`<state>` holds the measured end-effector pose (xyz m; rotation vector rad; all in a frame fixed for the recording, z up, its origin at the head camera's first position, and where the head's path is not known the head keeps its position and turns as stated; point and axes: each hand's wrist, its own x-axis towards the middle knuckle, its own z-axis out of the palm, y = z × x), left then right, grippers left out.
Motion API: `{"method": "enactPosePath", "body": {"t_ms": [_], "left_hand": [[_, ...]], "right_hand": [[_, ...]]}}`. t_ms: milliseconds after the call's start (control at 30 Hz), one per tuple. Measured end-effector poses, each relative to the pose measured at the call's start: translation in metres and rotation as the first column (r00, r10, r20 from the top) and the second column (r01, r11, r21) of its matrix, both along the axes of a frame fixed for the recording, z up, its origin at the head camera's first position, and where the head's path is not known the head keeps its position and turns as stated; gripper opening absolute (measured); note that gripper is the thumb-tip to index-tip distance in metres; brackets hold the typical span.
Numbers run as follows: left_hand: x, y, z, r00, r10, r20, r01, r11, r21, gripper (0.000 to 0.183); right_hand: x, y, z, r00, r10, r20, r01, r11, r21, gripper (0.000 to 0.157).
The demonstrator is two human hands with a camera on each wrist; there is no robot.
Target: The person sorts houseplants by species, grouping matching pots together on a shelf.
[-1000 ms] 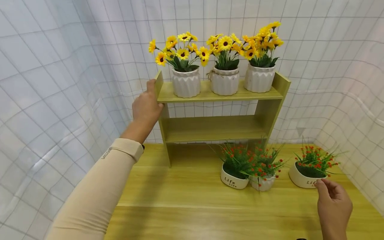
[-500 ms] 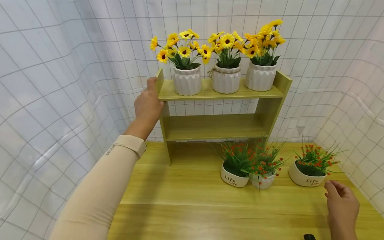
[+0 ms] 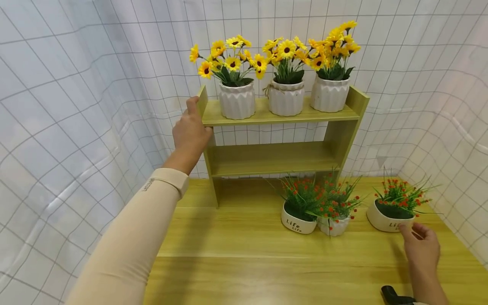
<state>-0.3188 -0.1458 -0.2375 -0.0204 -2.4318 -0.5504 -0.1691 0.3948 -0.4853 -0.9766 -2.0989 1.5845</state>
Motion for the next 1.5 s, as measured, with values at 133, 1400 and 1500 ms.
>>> {"method": "enactPosePath", "body": {"t_ms": [133,1400,1500], "left_hand": [[-0.001,0.001,-0.001,1.000,0.009,0.008,-0.009,1.000,0.012,0.076],[-0.001,0.006,-0.003,0.999,-0.024,-0.029,0.026,0.998,0.062,0.063],[-0.001,0.006,-0.004,0.999,-0.022,-0.026,0.024,0.997,0.073,0.062]], "right_hand": [[-0.004,0.002,-0.005,1.000,0.019,0.019,-0.019,1.000,-0.001,0.078],[-0.030,0.001,-0.015,0.994,0.092,-0.056,-0.095,0.993,-0.065,0.104],[-0.034,-0.001,-0.018,0.994,0.082,-0.074,-0.087,0.994,-0.073,0.103]]}}
